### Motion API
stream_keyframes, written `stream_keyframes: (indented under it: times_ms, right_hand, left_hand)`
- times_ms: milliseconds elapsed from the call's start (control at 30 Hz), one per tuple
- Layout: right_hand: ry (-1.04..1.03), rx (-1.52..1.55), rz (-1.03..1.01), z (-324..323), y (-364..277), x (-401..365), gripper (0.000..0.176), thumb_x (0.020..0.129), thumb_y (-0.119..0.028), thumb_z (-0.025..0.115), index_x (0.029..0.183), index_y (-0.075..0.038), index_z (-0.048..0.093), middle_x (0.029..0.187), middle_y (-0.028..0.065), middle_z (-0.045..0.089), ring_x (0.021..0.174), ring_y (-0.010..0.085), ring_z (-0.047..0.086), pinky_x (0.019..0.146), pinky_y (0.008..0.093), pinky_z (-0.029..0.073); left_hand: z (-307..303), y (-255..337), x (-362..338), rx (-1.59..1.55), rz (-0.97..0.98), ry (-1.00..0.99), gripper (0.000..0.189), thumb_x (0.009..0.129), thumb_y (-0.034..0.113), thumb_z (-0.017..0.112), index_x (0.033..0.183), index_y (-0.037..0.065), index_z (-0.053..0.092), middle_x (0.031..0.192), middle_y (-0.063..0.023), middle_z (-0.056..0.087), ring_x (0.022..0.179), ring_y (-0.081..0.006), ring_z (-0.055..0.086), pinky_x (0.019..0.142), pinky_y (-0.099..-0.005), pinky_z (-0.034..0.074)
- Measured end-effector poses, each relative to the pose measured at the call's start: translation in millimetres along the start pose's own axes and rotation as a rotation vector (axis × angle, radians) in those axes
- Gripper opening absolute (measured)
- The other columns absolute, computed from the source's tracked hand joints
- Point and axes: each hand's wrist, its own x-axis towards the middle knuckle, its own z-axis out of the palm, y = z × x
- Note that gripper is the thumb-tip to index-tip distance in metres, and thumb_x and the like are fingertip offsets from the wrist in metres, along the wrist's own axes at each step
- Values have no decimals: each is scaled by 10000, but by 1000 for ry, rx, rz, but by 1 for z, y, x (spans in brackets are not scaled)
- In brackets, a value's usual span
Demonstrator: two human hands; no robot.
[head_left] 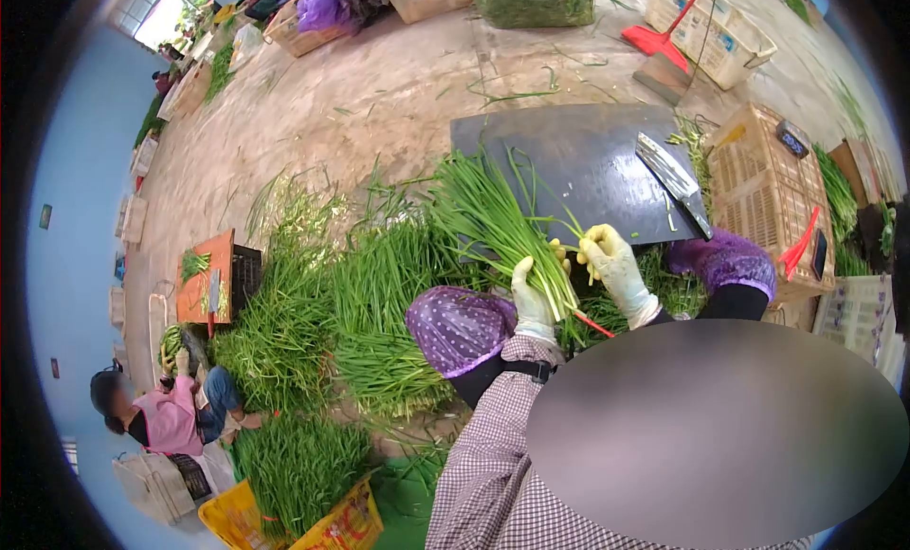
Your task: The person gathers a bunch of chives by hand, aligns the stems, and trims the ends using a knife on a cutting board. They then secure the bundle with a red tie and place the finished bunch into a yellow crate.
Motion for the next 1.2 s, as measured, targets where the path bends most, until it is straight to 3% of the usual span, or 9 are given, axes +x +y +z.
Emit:
stream_keyframes:
  times_ms: [333,433,467,533,633,767,967,1067,1200]
  right_hand:
    - [422,-185,-407,-82,-52,-36,92,1033,-131,613,1099,-78,575,841,8,582,666,59,513,536,216,469]
    - [270,-1187,-345,-157,47,-33,226,952,-217,698,1061,-49,593,863,153,710,803,287,728,637,398,569]
    - [-47,-1484,158,-157,40,-41,342,931,-351,705,1107,-68,630,1018,217,720,963,389,716,748,470,581]
    - [-265,-1609,165,-149,30,-58,438,916,-433,702,1179,-88,649,1092,217,701,1000,395,704,826,497,568]
    - [-47,-1244,-172,-95,-5,-29,454,934,-412,697,1247,-87,642,1163,174,692,1001,375,701,835,462,569]
    - [124,-881,-778,-15,-55,29,438,881,-174,771,1290,-95,635,1272,141,635,1150,313,645,984,380,535]
    - [326,-1150,-945,18,-68,123,458,831,-226,787,1257,-110,663,1277,143,646,1183,327,623,1006,404,503]
    - [182,-785,-910,-11,-53,164,175,884,-195,732,993,-61,700,1117,113,715,1062,263,658,938,387,511]
    - [205,-17,-541,-43,-94,151,188,995,-189,628,1054,-23,693,980,78,719,937,158,648,927,303,492]
  left_hand:
    - [-10,2,8,-157,-23,-260,514,1002,284,581,1438,25,500,1068,-119,638,826,-201,591,758,-355,535]
    - [2,-1,-2,-63,10,-263,487,1043,290,593,1453,49,487,1025,-86,622,814,-167,578,733,-330,519]
    - [5,-2,-4,11,42,-264,479,1050,276,601,1459,58,481,1022,-77,622,812,-159,577,732,-321,516]
    - [8,-4,-9,214,84,-220,510,1031,207,637,1492,84,458,1011,-65,628,808,-145,585,717,-302,518]
    - [8,-5,-9,508,149,-187,595,1001,185,673,1531,84,423,993,-49,658,743,-136,606,666,-284,526]
    - [17,-9,-16,814,192,-75,182,963,223,715,955,42,724,768,0,651,665,-111,598,614,-260,476]
    - [17,-17,-25,856,131,-132,141,947,155,730,994,22,724,839,-6,690,696,-110,622,641,-264,493]
    - [15,-16,-24,842,89,-178,120,945,128,721,983,14,712,838,-14,690,701,-115,620,654,-264,496]
    - [6,-19,-18,898,83,-165,116,952,125,716,1002,21,700,809,-7,682,679,-100,613,629,-254,486]
